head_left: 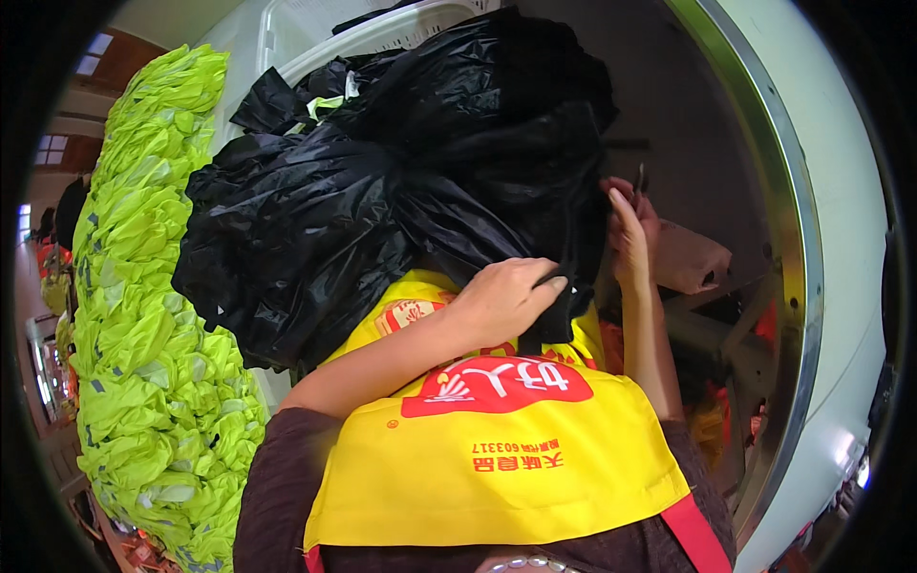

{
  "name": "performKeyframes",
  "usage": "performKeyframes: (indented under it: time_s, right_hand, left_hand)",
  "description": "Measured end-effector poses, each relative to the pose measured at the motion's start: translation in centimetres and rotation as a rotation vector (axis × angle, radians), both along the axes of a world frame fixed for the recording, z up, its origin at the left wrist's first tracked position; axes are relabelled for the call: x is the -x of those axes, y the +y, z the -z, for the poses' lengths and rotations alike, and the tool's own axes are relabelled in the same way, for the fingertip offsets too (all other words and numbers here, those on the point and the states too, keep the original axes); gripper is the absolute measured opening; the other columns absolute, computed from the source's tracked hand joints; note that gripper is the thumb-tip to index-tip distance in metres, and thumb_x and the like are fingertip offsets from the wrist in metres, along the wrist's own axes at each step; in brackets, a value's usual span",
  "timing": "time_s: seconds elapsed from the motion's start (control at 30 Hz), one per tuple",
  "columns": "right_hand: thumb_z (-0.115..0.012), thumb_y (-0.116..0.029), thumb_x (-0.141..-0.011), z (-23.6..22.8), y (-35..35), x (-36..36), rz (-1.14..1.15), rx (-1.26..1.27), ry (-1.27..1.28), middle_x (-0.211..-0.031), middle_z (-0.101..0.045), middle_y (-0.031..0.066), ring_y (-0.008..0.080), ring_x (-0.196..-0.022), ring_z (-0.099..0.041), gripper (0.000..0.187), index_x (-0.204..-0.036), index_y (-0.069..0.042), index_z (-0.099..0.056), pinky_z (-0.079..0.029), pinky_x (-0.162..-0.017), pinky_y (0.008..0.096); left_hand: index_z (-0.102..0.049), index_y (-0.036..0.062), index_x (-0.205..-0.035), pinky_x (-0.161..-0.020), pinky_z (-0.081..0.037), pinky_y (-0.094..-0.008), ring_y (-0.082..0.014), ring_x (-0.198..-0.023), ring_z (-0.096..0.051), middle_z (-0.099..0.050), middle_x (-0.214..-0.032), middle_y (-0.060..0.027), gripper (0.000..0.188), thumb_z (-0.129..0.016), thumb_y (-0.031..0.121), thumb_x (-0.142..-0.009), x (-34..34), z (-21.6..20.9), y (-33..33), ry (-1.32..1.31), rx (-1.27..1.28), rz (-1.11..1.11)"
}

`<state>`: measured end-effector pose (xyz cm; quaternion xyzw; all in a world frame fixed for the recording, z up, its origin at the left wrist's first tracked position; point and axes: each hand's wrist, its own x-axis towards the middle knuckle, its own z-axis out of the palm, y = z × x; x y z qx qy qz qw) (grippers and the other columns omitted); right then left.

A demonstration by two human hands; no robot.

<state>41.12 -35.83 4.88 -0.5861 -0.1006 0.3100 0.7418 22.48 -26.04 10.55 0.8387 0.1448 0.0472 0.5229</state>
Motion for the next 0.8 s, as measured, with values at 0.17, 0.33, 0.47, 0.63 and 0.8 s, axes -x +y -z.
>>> performKeyframes:
  time_s: [0.17,0.33,0.47,0.63,0.8]
  right_hand:
    - [-0.066,-0.011,-0.080,-3.5,3.6,0.7,-0.014,0.014,-0.300,-0.107,-0.059,0.0075,0.0136,-0.099,-0.054,0.035,-0.111,0.000,-0.055,-0.042,-0.086,0.0255]
    - [-0.071,-0.006,-0.073,-4.5,7.2,0.9,-0.107,0.079,-0.716,-0.115,-0.055,0.0115,0.0178,-0.104,-0.054,0.044,-0.114,0.001,-0.054,-0.044,-0.089,0.0284]
    - [-0.074,-0.009,-0.070,-7.9,9.5,2.1,-0.451,-0.068,-1.057,-0.114,-0.057,0.0117,0.0205,-0.105,-0.055,0.043,-0.108,-0.001,-0.058,-0.045,-0.087,0.0292]
    - [-0.075,-0.021,-0.069,-8.1,12.5,4.8,-0.506,0.070,-1.391,-0.109,-0.059,0.0130,0.0277,-0.093,-0.061,0.039,-0.101,-0.003,-0.060,-0.049,-0.078,0.0306]
    - [-0.066,-0.019,-0.074,-9.4,17.6,5.2,-0.472,0.075,-1.290,-0.076,-0.063,0.0109,0.0278,-0.070,-0.062,0.018,-0.090,-0.010,-0.064,-0.049,-0.062,0.0342]
  left_hand:
    - [-0.054,-0.0087,-0.102,-0.078,-0.044,-0.0363,-0.0368,-0.088,-0.058,-0.060,-0.094,-0.0258,0.044,-0.045,0.032,-0.089,4.3,-2.2,1.7,0.215,0.245,-0.169]
    - [-0.056,-0.0061,-0.094,-0.067,-0.043,-0.0329,-0.0303,-0.074,-0.057,-0.060,-0.084,-0.0210,0.033,-0.049,0.026,-0.088,9.3,-3.6,3.2,0.146,0.166,-0.274]
    - [-0.054,-0.0060,-0.079,-0.053,-0.039,-0.0307,-0.0231,-0.055,-0.050,-0.053,-0.063,-0.0163,0.021,-0.058,0.015,-0.083,13.7,-5.6,5.9,0.027,0.039,-0.386]
    - [-0.053,-0.0036,-0.072,-0.051,-0.035,-0.0278,-0.0112,-0.055,-0.041,-0.049,-0.059,-0.0072,0.022,-0.057,0.015,-0.083,19.1,-6.4,8.2,-0.032,0.109,-0.412]
    - [-0.056,-0.0032,-0.092,-0.075,-0.040,-0.0317,-0.0194,-0.085,-0.051,-0.056,-0.089,-0.0139,0.026,-0.057,0.022,-0.085,22.5,-2.3,8.4,0.307,0.109,-0.157]
